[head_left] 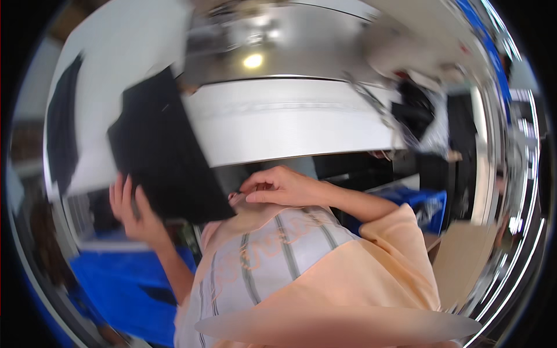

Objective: Sewing a black fabric component using an industrial sewing machine, including trimming threads with a hand tool.

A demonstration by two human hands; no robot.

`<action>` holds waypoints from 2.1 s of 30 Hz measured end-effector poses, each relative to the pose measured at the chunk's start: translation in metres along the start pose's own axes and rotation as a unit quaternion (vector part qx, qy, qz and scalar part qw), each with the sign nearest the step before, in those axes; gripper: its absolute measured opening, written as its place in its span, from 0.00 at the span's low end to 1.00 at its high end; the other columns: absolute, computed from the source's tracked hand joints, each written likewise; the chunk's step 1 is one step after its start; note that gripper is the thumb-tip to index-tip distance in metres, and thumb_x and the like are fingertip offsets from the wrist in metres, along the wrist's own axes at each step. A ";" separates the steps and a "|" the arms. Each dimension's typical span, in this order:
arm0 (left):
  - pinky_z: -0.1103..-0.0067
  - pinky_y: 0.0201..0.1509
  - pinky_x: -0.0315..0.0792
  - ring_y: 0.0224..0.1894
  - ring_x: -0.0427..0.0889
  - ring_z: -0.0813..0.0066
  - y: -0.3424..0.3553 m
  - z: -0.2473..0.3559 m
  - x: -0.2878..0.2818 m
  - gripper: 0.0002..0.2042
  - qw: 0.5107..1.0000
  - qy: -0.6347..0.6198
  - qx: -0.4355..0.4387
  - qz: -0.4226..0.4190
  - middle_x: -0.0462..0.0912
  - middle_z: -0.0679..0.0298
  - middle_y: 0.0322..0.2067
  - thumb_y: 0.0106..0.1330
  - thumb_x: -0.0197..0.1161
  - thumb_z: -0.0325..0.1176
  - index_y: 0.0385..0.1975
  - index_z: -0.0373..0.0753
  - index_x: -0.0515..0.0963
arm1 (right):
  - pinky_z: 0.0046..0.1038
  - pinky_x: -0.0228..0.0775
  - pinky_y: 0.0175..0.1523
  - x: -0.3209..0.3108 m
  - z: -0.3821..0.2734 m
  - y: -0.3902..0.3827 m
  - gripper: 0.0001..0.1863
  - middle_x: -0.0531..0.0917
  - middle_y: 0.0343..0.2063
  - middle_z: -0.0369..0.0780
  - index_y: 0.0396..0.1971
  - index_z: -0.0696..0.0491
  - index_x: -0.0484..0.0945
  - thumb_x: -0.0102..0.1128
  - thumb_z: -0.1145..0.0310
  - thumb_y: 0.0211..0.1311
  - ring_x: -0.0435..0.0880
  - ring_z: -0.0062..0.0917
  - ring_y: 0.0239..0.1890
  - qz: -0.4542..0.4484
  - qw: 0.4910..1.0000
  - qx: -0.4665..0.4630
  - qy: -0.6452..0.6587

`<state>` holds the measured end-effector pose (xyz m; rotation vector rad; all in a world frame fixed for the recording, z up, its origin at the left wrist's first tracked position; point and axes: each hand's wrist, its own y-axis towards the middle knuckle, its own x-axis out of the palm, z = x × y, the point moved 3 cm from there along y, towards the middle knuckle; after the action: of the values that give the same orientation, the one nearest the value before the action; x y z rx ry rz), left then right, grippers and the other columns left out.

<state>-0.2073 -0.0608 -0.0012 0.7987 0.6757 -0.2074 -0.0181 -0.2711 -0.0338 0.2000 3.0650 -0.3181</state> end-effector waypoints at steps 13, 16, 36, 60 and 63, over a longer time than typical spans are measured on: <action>0.48 0.68 0.46 0.72 0.47 0.48 -0.020 0.199 0.104 0.35 0.769 -0.033 0.397 -0.500 0.51 0.52 0.70 0.55 0.68 0.35 0.66 0.46 0.63 | 0.38 0.75 0.50 -0.205 0.143 -0.288 0.17 0.83 0.41 0.47 0.42 0.52 0.81 0.58 0.59 0.57 0.82 0.42 0.48 0.107 0.704 0.498 -0.495; 0.43 0.66 0.47 0.72 0.43 0.43 -0.024 0.252 0.146 0.39 0.704 -0.056 0.532 -0.467 0.44 0.48 0.71 0.54 0.68 0.35 0.68 0.48 0.58 | 0.39 0.75 0.52 -0.295 0.175 -0.327 0.18 0.82 0.45 0.47 0.44 0.51 0.80 0.58 0.58 0.57 0.81 0.43 0.51 0.153 0.677 0.569 -0.440; 0.33 0.58 0.40 0.62 0.50 0.29 -0.045 0.337 0.210 0.22 0.606 -0.038 0.575 -0.548 0.58 0.40 0.57 0.49 0.69 0.48 0.46 0.55 0.77 | 0.39 0.75 0.50 -0.165 0.551 -0.428 0.15 0.83 0.40 0.48 0.38 0.53 0.81 0.61 0.61 0.53 0.82 0.43 0.46 0.557 0.342 0.740 0.160; 0.29 0.59 0.37 0.64 0.52 0.25 -0.059 0.286 0.203 0.18 0.576 -0.090 0.569 -0.580 0.60 0.37 0.60 0.44 0.70 0.46 0.36 0.53 0.78 | 0.40 0.76 0.48 -0.082 0.591 -0.442 0.11 0.84 0.35 0.48 0.32 0.55 0.82 0.64 0.65 0.48 0.84 0.43 0.41 0.606 0.090 0.709 0.350; 0.30 0.60 0.37 0.65 0.51 0.26 -0.063 0.277 0.204 0.19 0.577 -0.080 0.554 -0.595 0.57 0.36 0.62 0.45 0.70 0.46 0.38 0.51 0.77 | 0.40 0.77 0.48 -0.082 0.592 -0.438 0.11 0.84 0.34 0.48 0.31 0.55 0.82 0.64 0.66 0.47 0.84 0.43 0.40 0.628 0.072 0.693 0.347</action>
<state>0.0574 -0.2880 -0.0276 1.3522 0.7842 -2.1156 0.0282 -0.8289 -0.5188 -1.7904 0.0824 1.7218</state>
